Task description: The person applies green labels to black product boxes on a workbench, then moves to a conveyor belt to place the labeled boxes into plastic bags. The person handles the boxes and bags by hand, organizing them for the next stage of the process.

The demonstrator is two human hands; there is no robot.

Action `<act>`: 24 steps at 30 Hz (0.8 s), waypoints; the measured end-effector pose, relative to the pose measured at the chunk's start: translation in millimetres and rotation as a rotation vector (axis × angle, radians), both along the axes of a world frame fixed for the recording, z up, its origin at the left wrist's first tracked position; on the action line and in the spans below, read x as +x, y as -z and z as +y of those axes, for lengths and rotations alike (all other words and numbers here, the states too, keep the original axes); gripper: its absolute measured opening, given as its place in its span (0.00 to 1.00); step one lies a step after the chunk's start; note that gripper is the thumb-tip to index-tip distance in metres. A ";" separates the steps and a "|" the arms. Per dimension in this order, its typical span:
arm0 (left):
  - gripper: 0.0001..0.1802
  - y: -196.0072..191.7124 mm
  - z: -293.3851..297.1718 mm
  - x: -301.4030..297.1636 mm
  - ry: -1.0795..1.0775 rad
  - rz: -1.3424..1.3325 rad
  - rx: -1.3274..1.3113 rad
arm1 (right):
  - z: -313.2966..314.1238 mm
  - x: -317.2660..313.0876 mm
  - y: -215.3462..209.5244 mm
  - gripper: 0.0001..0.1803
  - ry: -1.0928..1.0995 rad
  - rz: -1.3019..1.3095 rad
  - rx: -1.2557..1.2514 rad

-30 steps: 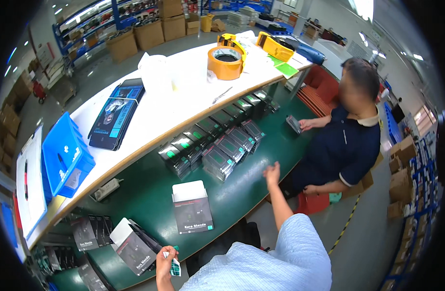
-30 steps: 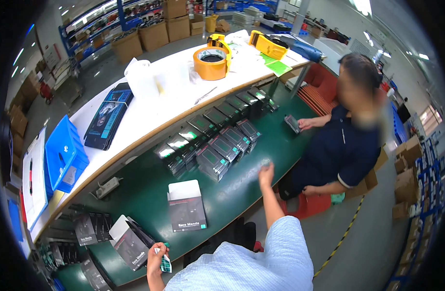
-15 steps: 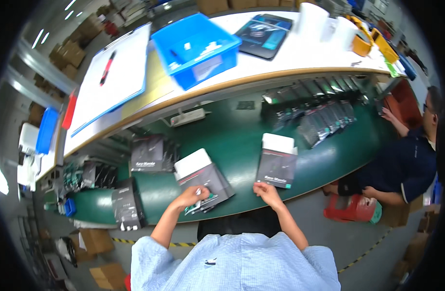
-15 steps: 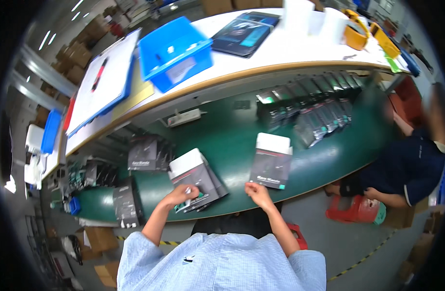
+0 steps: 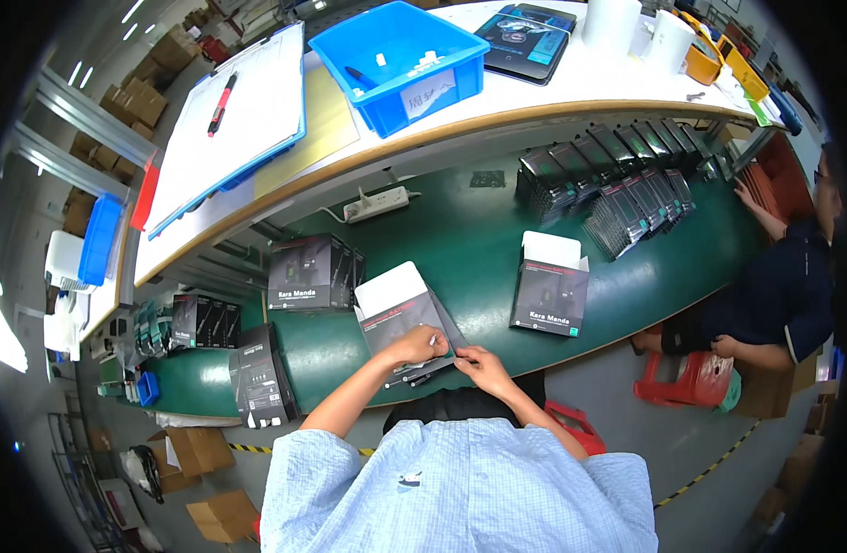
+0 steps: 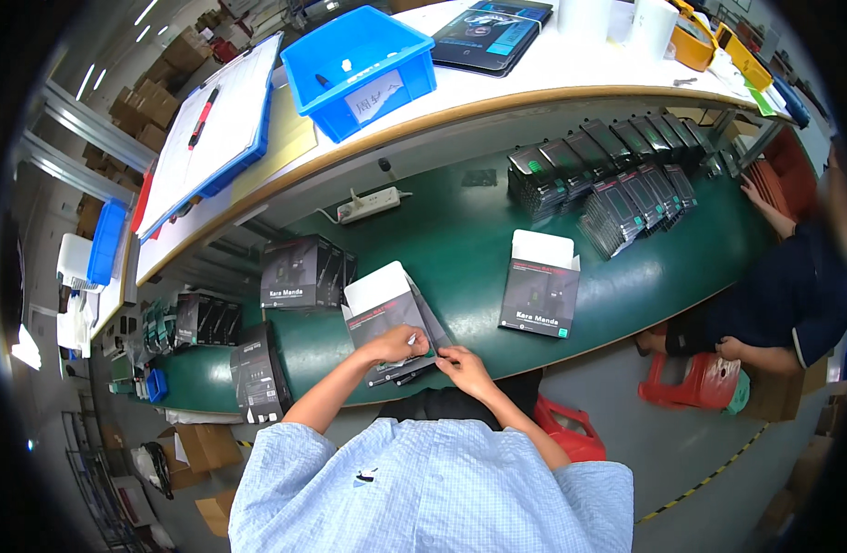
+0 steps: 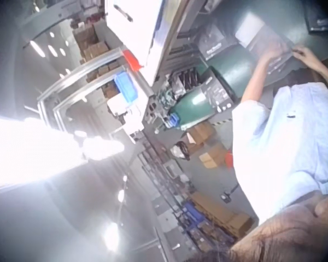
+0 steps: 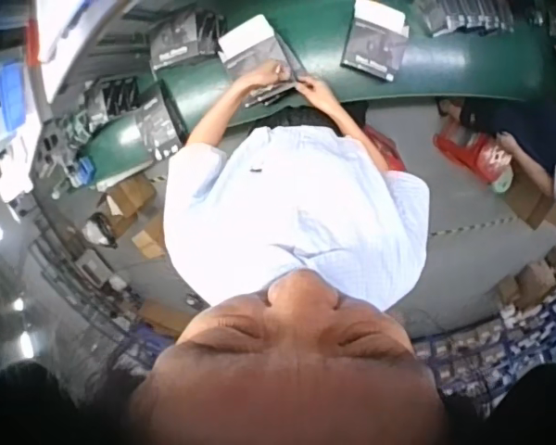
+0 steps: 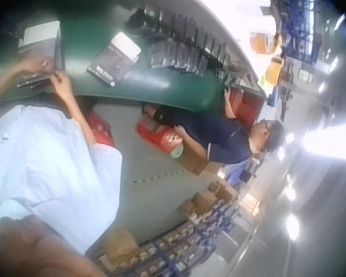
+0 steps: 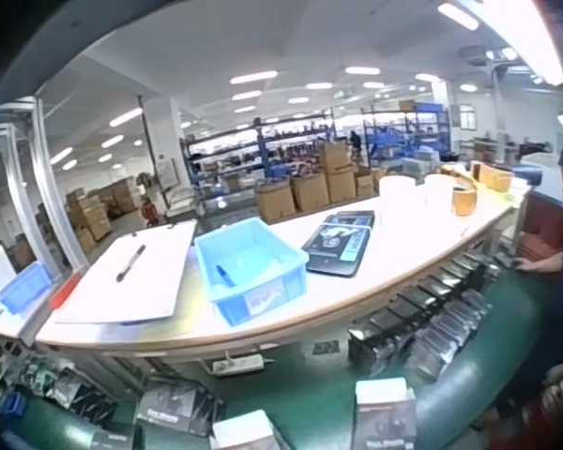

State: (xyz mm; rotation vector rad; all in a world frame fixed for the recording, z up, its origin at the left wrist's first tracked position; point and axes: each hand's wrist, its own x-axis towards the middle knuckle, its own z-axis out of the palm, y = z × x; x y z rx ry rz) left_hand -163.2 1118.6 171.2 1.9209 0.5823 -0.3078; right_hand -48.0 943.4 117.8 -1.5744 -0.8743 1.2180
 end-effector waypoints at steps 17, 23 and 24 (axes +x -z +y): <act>0.08 3.7 5.1 -9.7 -0.029 0.106 -0.143 | 0.7 12.7 -5.3 0.22 -0.074 -0.064 0.009; 0.06 7.5 9.2 -8.6 -0.031 0.123 -0.220 | -44.4 254.8 -2.5 0.40 0.617 0.202 0.374; 0.04 5.6 9.9 -10.9 -0.048 0.137 -0.192 | -43.8 299.4 -56.2 0.42 0.850 0.041 0.456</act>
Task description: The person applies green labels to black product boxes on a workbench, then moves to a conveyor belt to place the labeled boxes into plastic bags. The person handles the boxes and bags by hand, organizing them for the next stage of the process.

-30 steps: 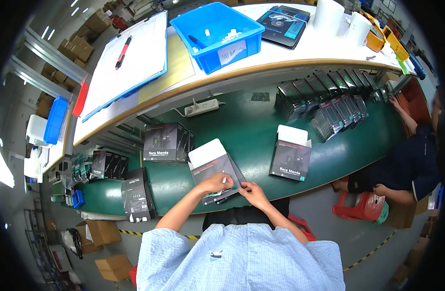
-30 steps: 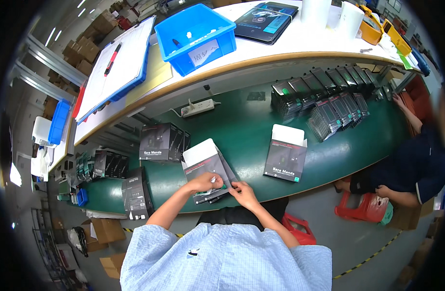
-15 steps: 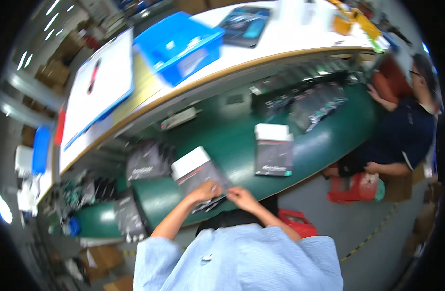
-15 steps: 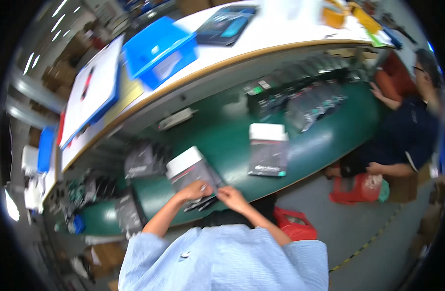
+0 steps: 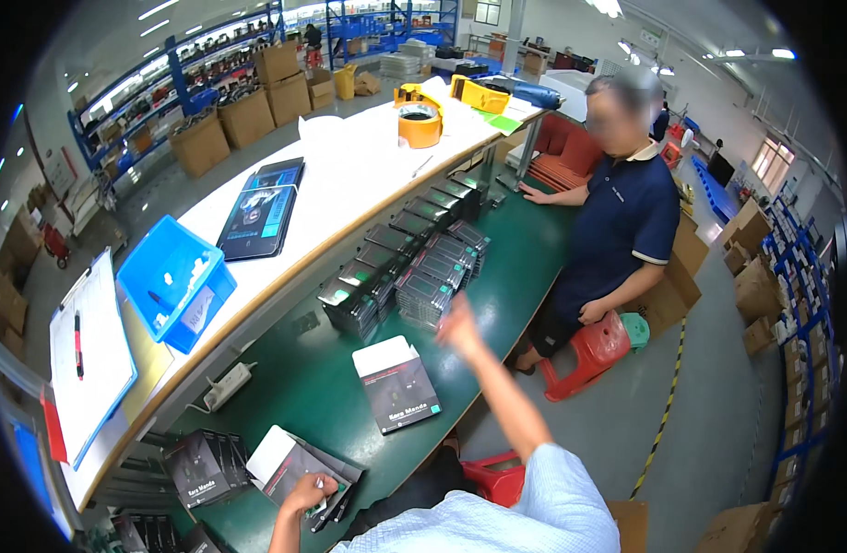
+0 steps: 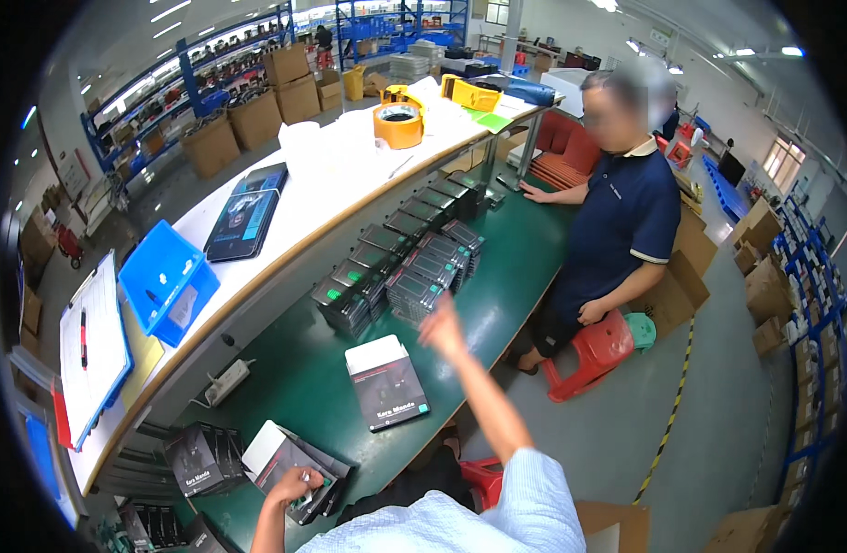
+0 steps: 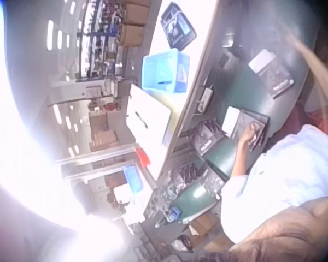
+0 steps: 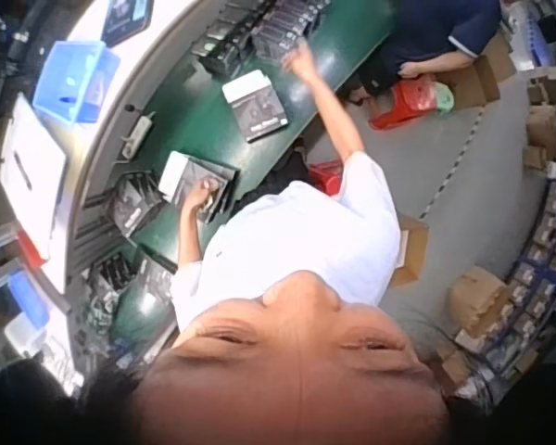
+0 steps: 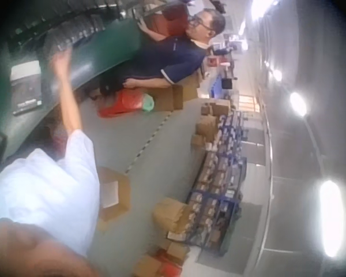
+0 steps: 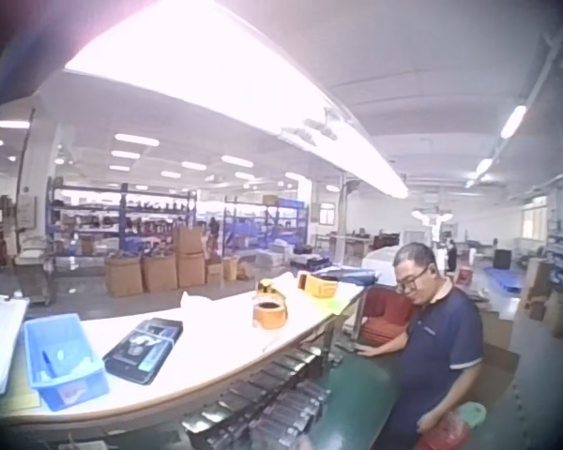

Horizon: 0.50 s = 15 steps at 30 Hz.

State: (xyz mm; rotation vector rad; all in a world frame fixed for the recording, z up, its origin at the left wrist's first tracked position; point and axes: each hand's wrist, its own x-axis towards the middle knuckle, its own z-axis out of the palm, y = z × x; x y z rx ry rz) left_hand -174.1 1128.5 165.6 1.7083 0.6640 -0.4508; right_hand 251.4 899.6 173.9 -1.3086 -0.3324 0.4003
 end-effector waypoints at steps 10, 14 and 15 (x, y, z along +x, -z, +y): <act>0.05 2.5 0.4 -5.3 -0.031 -0.010 -0.022 | -50.0 126.5 -110.5 0.13 0.078 -0.899 -1.065; 0.06 -4.6 -1.9 0.2 -0.053 -0.006 -0.061 | -2.1 -8.2 -45.0 0.17 -0.501 -0.161 -0.728; 0.06 -4.9 -3.9 4.7 -0.041 -0.013 -0.064 | -1.5 -39.3 -16.2 0.15 -0.517 -0.334 -0.739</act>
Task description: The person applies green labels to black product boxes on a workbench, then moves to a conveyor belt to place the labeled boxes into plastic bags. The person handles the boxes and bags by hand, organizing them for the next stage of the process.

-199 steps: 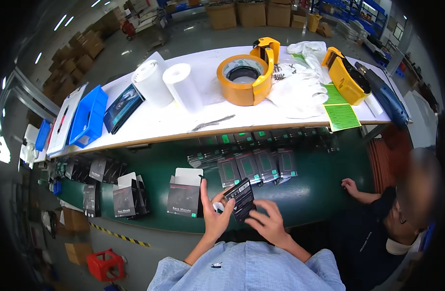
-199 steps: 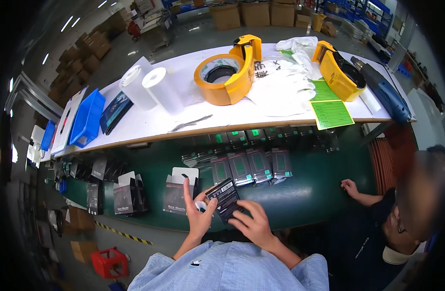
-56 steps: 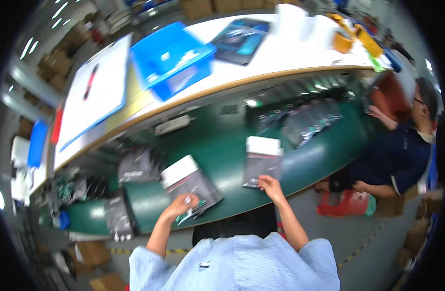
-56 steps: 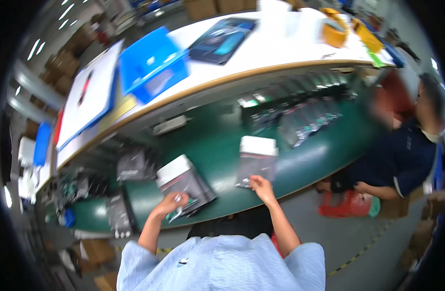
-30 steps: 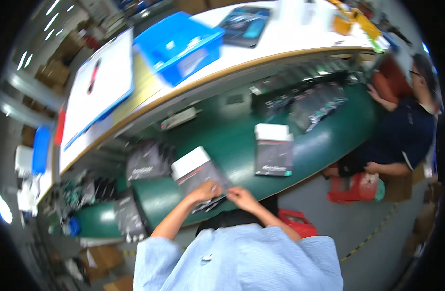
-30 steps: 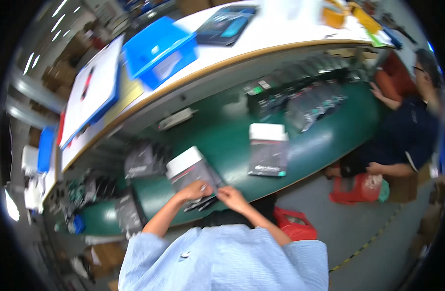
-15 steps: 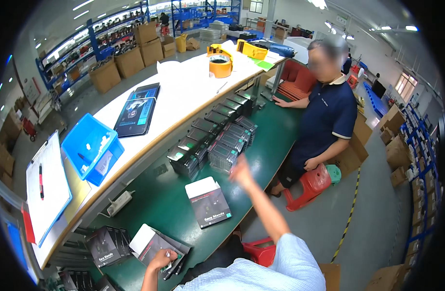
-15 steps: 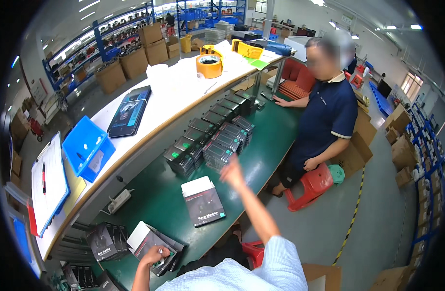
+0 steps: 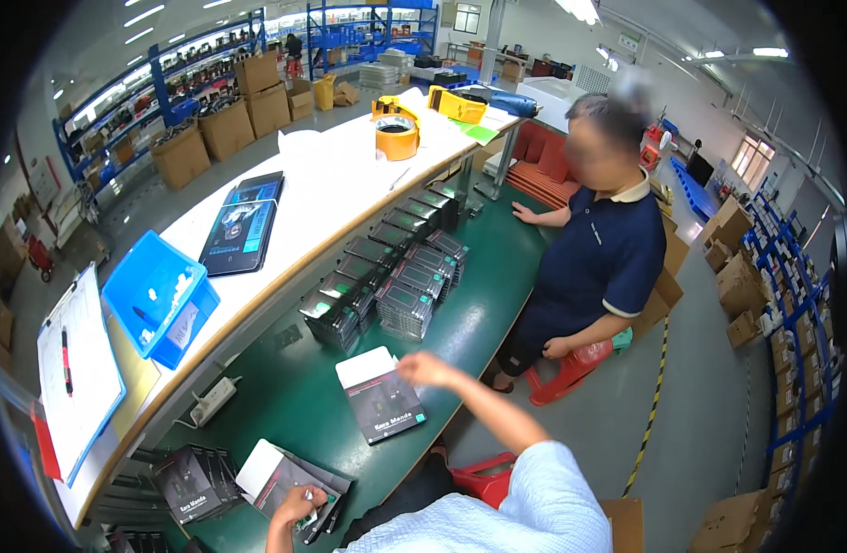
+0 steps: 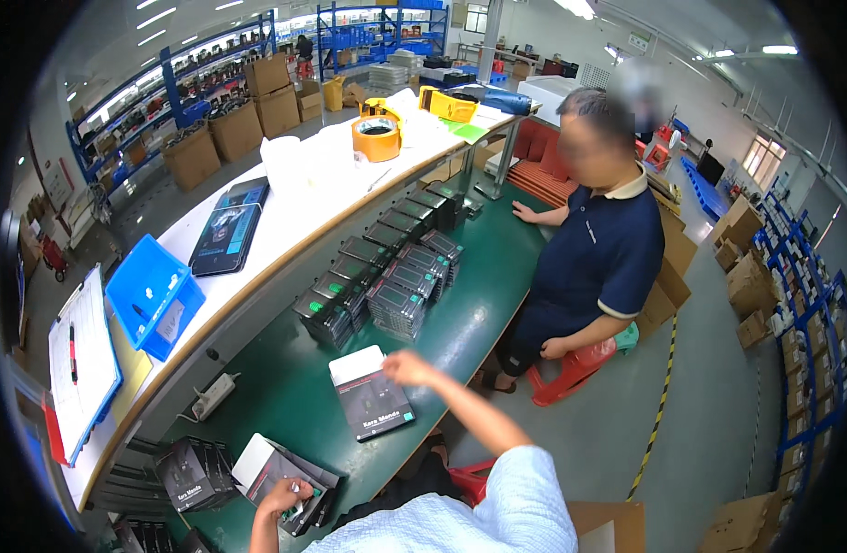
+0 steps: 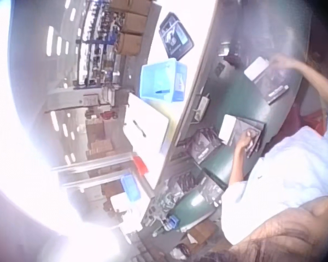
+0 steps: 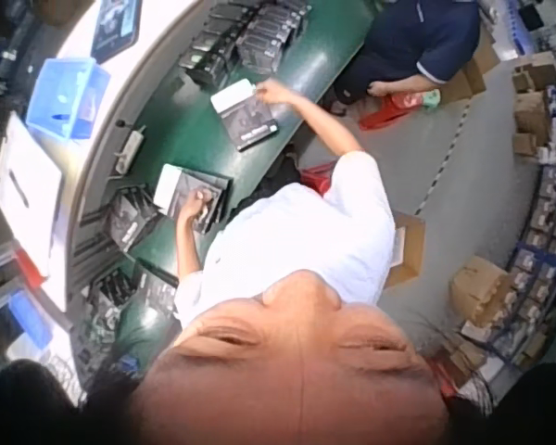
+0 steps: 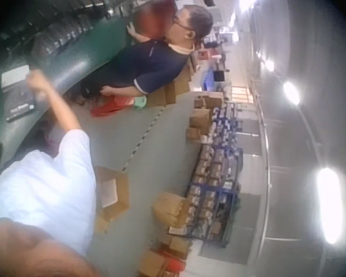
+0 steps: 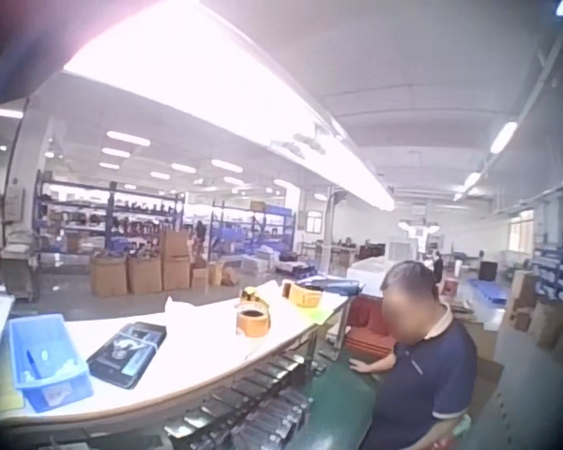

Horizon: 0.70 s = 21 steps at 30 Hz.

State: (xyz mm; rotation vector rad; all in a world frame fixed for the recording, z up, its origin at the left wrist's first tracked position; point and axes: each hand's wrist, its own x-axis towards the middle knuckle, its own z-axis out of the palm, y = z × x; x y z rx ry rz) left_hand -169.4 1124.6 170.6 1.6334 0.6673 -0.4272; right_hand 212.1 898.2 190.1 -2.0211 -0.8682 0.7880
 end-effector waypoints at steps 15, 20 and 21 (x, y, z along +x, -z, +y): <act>0.13 7.6 6.6 -7.5 0.118 -0.104 0.260 | 50.1 -254.3 64.4 0.27 -0.366 0.353 0.034; 0.11 17.6 2.5 -6.2 0.089 -0.156 0.298 | 51.1 -259.8 72.4 0.29 -0.344 0.245 0.050; 0.10 19.6 -0.1 -3.3 0.091 -0.149 0.312 | 50.2 -257.5 66.6 0.29 -0.332 0.247 0.032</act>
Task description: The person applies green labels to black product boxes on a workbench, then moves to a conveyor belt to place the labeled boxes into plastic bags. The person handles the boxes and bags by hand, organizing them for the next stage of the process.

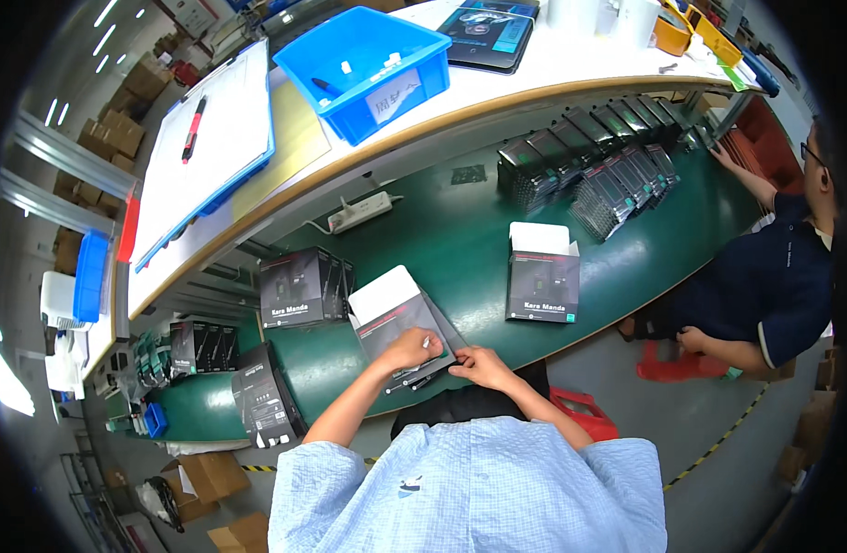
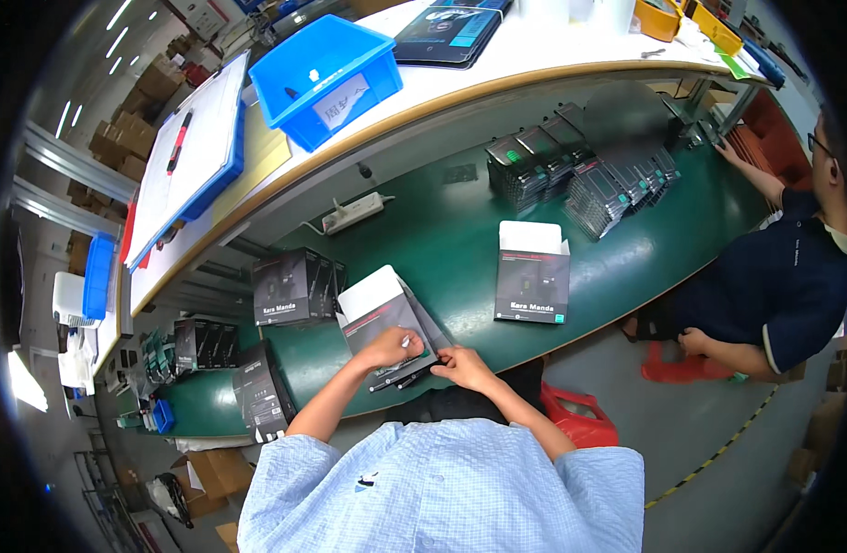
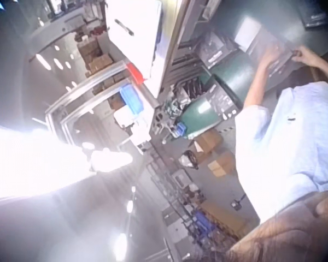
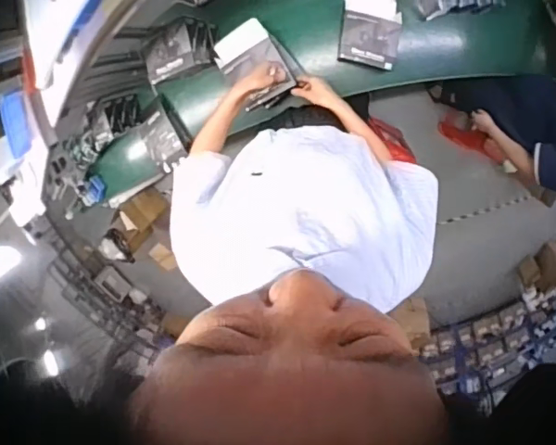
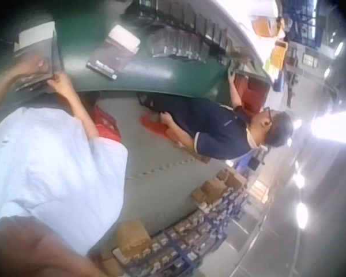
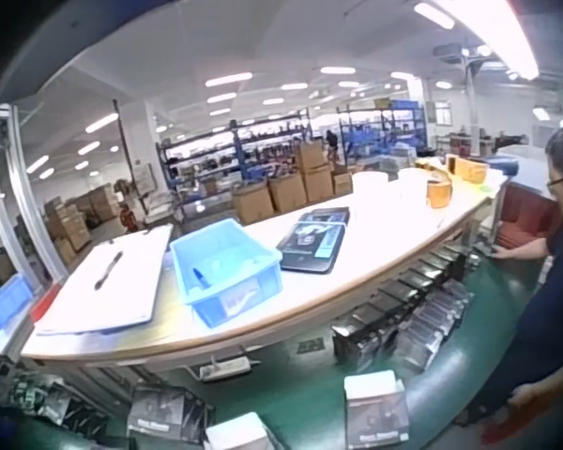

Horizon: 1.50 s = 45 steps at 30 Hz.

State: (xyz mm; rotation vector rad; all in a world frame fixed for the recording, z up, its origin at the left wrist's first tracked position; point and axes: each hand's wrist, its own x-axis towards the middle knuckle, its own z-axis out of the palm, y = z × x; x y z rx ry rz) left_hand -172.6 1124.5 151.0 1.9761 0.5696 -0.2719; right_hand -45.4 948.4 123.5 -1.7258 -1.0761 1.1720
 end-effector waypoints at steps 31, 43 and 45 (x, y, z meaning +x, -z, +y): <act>0.08 -16.2 -17.4 3.3 -0.055 0.093 0.082 | 6.9 -2.5 -15.0 0.19 -0.028 -0.320 0.125; 0.09 -18.3 -20.2 4.1 -0.060 0.120 0.122 | 7.7 -2.2 -16.6 0.19 -0.023 -0.315 0.127; 0.09 -22.9 -21.0 5.3 -0.061 0.128 0.122 | 8.1 -1.9 -17.8 0.19 -0.023 -0.316 0.123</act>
